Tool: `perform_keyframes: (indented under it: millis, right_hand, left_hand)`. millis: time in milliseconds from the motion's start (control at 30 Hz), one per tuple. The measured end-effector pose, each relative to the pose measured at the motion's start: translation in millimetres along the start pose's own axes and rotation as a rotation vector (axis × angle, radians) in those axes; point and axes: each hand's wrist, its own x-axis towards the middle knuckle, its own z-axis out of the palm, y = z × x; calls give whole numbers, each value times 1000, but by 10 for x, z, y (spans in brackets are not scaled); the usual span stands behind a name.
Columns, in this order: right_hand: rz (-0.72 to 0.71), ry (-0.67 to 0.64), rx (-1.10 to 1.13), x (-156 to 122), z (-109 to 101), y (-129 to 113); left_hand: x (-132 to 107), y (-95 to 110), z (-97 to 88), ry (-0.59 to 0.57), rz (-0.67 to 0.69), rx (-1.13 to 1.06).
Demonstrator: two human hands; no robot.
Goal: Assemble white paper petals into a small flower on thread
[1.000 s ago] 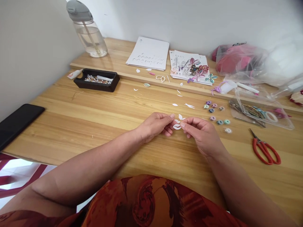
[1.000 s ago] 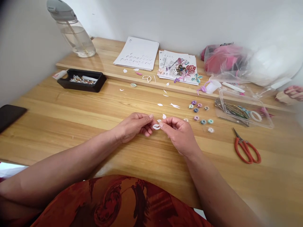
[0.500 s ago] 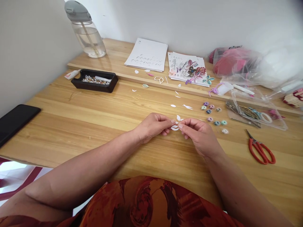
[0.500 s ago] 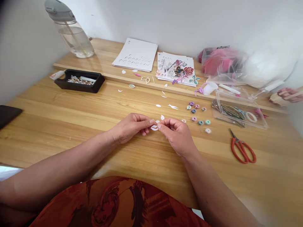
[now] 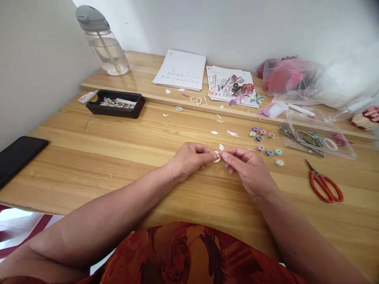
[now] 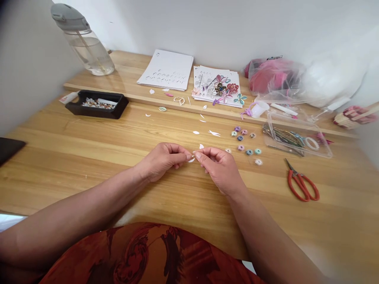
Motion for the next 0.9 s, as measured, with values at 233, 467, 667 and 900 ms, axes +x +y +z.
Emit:
perform_keyframes:
  millis: [233,467,667,900]
  right_hand:
    - [-16,-9,16,15,-23,25]
    - [-121,32,-128,-9,11,-2]
    - [-401,180,-415,-89,55,-27]
    - [-282,135,-288,-49,21,-40]
  left_hand:
    - [1,18,3,26,3,-12]
    - [5,-11,0,10,2,41]
    - [-12,-11,-14,15,25,116]
    - [-9,-10,-12,8,24,92]
